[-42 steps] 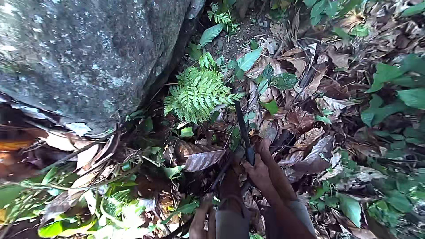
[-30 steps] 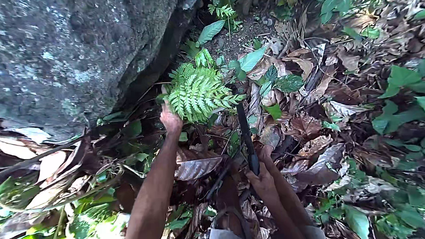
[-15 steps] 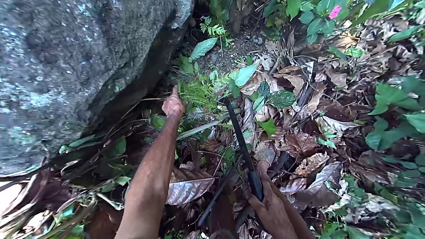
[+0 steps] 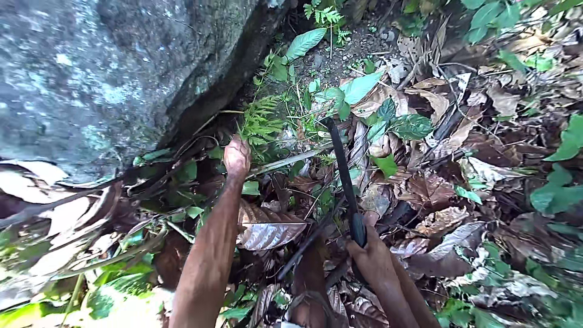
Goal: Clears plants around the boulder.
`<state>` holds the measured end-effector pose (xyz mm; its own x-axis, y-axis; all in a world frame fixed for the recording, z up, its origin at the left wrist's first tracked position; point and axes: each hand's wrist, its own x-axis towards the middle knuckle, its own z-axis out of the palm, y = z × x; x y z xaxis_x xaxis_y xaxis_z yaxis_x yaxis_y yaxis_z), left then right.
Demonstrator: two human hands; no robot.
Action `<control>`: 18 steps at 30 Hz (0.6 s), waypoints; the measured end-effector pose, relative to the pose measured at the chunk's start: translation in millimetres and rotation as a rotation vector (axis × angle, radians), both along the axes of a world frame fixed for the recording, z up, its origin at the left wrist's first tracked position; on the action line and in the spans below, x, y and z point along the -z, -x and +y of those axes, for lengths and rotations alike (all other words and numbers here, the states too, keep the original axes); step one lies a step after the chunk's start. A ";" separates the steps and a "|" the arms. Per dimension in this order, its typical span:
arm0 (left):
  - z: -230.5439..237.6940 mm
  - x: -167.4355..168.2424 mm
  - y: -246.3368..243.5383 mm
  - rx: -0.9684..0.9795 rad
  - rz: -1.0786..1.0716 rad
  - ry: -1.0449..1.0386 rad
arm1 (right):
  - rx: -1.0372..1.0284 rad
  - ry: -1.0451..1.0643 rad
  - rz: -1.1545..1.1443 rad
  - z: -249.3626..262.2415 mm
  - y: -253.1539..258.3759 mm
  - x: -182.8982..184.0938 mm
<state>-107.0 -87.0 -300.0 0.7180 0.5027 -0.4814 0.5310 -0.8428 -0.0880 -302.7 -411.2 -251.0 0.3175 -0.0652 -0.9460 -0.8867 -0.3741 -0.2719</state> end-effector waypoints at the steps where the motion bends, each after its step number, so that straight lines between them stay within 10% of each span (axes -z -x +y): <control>1: -10.2 -6.8 7.7 -0.006 -0.008 0.015 | -0.007 -0.001 0.000 2.7 -2.7 -1.2; 9: -167.3 -42.3 159.7 -0.448 0.334 0.316 | 0.061 -0.032 0.009 2.6 -2.5 8.8; 18: -145.5 -41.0 210.4 -0.318 0.632 0.286 | 0.473 -0.241 0.056 -10.9 -4.2 14.7</control>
